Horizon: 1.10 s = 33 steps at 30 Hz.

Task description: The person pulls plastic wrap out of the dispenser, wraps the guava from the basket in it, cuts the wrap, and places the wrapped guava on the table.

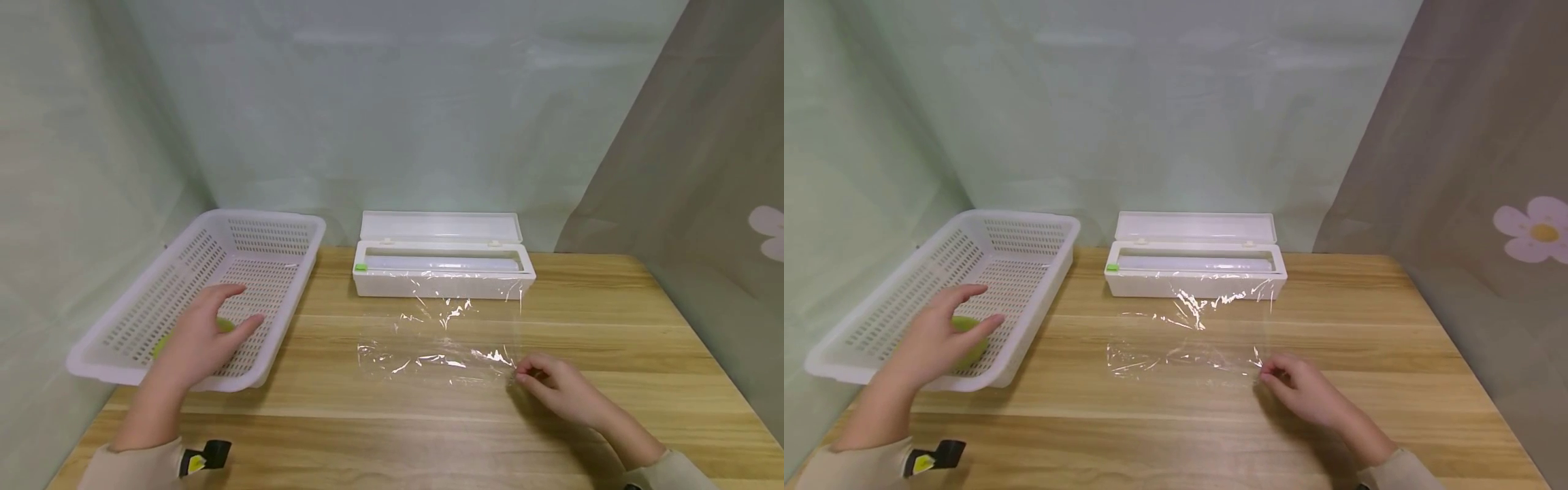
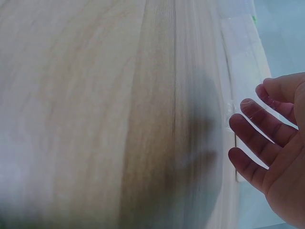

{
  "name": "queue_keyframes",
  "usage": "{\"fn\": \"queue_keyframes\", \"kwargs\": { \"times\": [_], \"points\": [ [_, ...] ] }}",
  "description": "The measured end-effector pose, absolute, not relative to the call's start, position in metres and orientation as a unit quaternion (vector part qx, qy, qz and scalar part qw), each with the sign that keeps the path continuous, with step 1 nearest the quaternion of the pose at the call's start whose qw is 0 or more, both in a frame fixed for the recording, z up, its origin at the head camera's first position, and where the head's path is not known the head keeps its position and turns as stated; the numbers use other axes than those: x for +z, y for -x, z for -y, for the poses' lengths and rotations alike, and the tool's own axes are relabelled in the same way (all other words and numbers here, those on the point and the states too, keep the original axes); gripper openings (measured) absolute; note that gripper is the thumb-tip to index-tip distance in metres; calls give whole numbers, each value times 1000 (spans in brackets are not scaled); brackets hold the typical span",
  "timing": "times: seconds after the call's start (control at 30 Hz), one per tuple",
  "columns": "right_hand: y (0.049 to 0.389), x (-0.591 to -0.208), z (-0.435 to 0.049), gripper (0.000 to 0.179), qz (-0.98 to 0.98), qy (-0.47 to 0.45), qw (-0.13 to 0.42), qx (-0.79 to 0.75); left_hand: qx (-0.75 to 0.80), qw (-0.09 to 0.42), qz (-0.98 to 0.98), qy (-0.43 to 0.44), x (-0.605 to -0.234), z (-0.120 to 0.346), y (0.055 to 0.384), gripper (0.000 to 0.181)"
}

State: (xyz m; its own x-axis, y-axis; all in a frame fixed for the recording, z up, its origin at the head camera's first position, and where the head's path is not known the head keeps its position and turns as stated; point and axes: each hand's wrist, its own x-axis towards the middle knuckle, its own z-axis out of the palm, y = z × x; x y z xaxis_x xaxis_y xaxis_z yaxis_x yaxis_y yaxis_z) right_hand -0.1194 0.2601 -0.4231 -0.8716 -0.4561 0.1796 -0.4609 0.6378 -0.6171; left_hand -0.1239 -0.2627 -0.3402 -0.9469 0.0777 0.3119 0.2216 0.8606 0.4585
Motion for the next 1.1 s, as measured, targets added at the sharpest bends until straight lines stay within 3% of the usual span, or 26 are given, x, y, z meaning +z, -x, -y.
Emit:
{"fn": "queue_keyframes", "kwargs": {
  "times": [0.47, 1.1],
  "points": [
    [117, -425, -262, 11, 893, -270, 28, 359, -168, 71, 983, 15, -350, 293, 129, 86],
    [117, -427, -266, 6, 897, -259, -1, 358, -115, -14, 993, -30, -354, 317, 130, 114]
  ]
}}
